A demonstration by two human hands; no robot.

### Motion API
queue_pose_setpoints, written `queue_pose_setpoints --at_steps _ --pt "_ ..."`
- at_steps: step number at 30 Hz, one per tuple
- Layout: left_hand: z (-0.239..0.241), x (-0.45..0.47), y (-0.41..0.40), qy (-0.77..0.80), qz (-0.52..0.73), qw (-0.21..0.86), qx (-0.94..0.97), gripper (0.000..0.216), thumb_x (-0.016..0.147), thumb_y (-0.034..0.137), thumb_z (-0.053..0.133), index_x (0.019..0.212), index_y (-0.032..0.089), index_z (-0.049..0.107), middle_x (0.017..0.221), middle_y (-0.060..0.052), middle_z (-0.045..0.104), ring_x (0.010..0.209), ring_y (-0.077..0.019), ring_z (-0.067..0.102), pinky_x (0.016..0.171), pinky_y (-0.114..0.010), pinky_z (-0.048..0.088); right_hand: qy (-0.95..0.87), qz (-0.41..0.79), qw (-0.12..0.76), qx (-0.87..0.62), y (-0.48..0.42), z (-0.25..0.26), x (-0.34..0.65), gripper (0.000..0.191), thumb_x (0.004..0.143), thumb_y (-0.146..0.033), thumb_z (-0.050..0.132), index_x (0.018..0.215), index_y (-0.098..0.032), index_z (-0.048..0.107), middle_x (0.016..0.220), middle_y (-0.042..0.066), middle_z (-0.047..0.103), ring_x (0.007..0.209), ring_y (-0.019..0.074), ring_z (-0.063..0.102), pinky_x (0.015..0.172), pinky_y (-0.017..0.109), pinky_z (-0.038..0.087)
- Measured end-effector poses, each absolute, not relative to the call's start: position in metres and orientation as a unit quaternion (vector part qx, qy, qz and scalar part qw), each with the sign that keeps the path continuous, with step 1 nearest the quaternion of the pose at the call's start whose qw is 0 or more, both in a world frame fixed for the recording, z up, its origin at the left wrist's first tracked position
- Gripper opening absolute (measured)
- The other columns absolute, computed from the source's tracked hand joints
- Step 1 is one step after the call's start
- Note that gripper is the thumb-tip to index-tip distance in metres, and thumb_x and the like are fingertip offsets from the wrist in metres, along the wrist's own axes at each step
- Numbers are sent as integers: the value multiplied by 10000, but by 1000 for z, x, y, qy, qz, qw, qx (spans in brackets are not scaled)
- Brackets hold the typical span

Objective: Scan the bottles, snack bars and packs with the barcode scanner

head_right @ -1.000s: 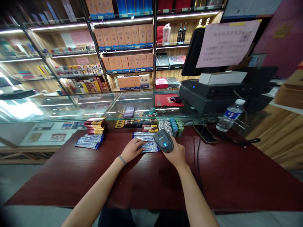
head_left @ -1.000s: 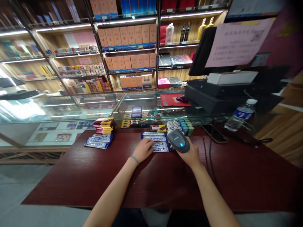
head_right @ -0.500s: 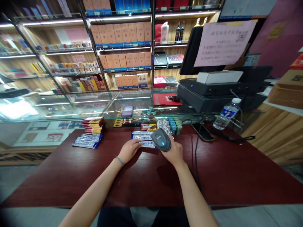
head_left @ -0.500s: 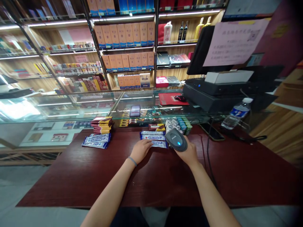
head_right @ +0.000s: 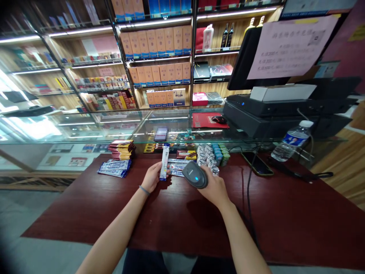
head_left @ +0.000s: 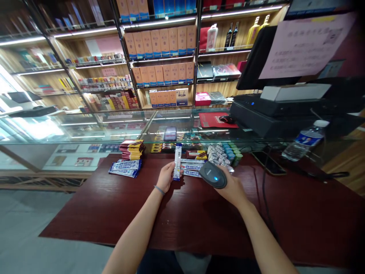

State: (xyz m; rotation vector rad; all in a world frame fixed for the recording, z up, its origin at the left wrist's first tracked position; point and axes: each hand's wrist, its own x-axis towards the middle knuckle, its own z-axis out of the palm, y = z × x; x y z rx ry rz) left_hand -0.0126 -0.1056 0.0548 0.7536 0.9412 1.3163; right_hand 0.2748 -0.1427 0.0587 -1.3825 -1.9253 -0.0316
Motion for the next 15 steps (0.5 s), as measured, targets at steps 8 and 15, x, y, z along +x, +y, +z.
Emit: queue_pose_setpoints --at_steps 8,15 --pt "55 -12 -105 421 574 620 330 418 824 438 822 1065 108 735 934 -114 789 695 -180 739 595 -271 598 -807 -85 311 -495 -143 63 273 474 723 -269 697 1191 -211 654 785 36 788 683 272 772 568 302 536" --pt "55 -13 -106 396 576 642 316 427 819 433 845 1070 107 725 954 -117 777 733 -191 747 609 -282 620 -802 -48 349 -483 -141 59 276 530 755 -254 669 1281 -245 606 920 32 812 745 259 787 609 293 562"
